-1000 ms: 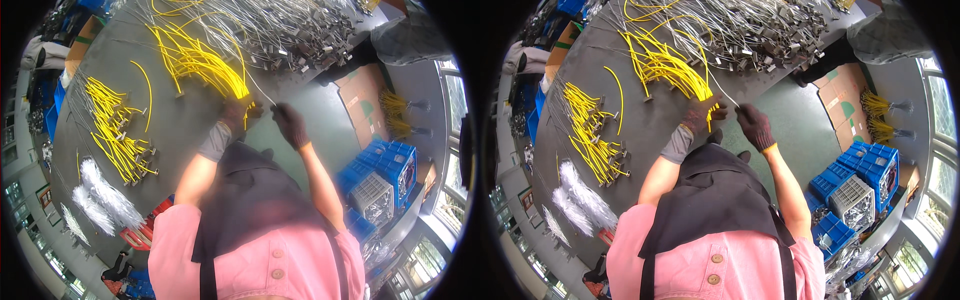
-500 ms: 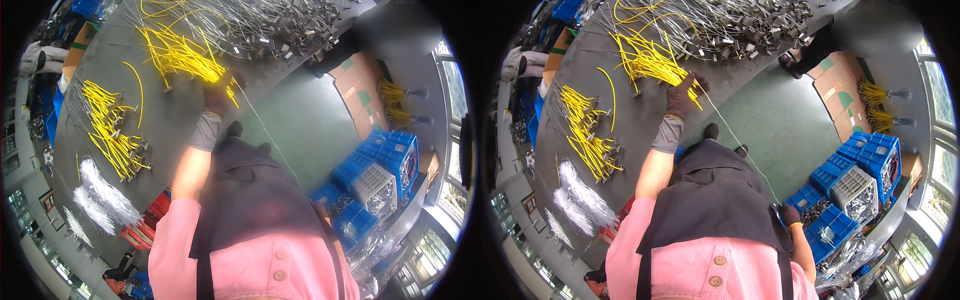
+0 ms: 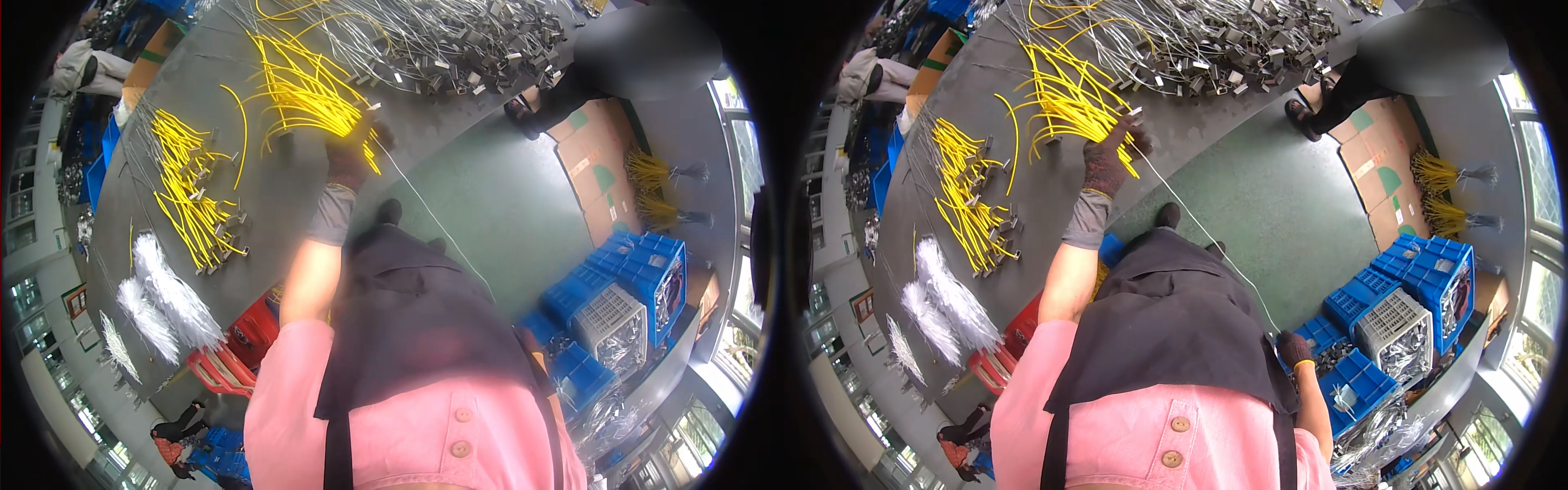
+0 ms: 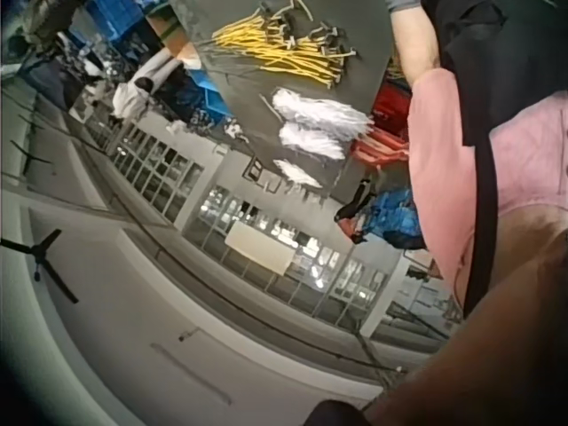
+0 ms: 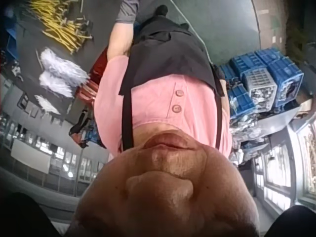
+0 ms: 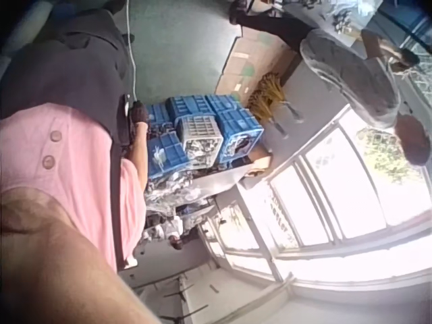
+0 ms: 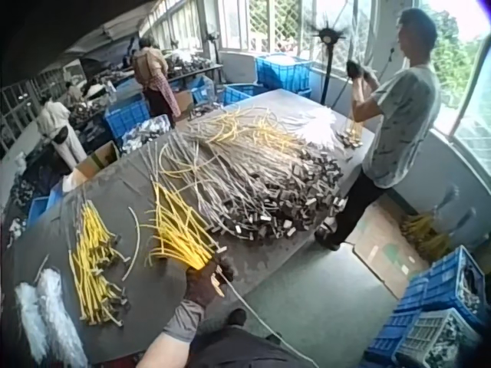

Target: Bundling and organizing yellow electrical wires on an industrial work table.

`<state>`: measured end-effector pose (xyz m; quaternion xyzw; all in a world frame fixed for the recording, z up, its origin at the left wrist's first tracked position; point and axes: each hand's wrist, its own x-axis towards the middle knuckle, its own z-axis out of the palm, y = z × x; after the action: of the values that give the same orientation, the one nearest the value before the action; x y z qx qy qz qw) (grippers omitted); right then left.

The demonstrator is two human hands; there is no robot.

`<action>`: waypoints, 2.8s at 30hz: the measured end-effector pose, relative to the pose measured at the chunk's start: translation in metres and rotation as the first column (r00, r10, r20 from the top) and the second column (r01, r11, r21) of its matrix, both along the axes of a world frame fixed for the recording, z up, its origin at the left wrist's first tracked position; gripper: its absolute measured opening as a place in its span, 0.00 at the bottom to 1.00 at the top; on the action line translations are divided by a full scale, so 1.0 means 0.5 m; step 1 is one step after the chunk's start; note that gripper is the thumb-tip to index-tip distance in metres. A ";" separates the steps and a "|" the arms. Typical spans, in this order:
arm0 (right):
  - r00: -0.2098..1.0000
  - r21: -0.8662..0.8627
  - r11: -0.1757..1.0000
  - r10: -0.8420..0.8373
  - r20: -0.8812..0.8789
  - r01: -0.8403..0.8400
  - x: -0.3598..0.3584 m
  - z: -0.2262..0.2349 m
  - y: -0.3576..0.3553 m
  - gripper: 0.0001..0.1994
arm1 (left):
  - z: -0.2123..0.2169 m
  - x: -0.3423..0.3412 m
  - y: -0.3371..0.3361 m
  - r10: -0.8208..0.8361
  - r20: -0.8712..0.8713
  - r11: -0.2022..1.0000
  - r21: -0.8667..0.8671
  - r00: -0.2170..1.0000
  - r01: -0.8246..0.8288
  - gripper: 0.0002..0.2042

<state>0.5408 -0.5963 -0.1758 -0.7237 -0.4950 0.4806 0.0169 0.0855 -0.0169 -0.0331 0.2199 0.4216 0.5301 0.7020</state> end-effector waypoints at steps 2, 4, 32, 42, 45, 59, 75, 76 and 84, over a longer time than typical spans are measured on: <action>0.992 -0.019 0.992 0.124 0.004 -0.123 -0.097 0.100 0.211 0.12 | -0.005 -0.050 -0.042 0.016 -0.013 1.000 -0.006 1.000 -0.016 0.12; 0.972 -0.052 0.974 0.223 0.080 -0.219 -0.165 0.155 0.321 0.14 | -0.032 -0.079 -0.059 -0.060 0.085 0.995 -0.070 0.995 0.066 0.13; 0.928 0.300 0.936 -0.063 -0.367 0.183 -0.554 0.237 0.909 0.11 | 0.038 -0.103 0.053 0.073 -0.314 0.989 0.144 0.947 -0.028 0.09; 0.781 0.033 0.935 -0.274 -0.562 0.352 -0.588 0.232 1.026 0.21 | -0.037 -0.236 0.186 0.234 -0.916 0.755 0.382 0.325 0.533 0.09; 0.655 -0.086 0.867 -0.433 -0.620 0.492 -0.683 0.328 1.191 0.24 | -0.040 -0.175 0.164 -0.040 -0.669 0.954 0.196 0.742 0.229 0.07; 0.948 0.625 0.736 -0.318 -0.019 0.260 -0.822 0.253 1.437 0.21 | -0.107 -0.300 0.215 0.134 -0.809 0.901 0.340 0.572 0.270 0.11; 0.814 0.373 0.811 0.202 0.545 -0.451 -0.726 0.203 1.370 0.10 | 0.064 -0.328 0.148 0.100 -0.578 0.976 0.217 0.810 0.034 0.14; 0.975 0.511 0.849 0.026 0.221 -0.138 -0.713 0.181 1.358 0.10 | 0.057 -0.283 0.130 -0.044 -0.357 0.999 0.002 0.933 0.047 0.13; 0.863 0.249 0.882 0.270 0.427 -0.400 -0.646 0.218 1.322 0.18 | -0.161 -0.040 0.081 -0.063 -0.640 0.976 0.119 0.766 0.180 0.14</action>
<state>0.2179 0.0644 -0.0666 -0.6911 -0.6815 0.2368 -0.0437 0.0655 0.0235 -0.1133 0.4722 0.5700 0.4132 0.5305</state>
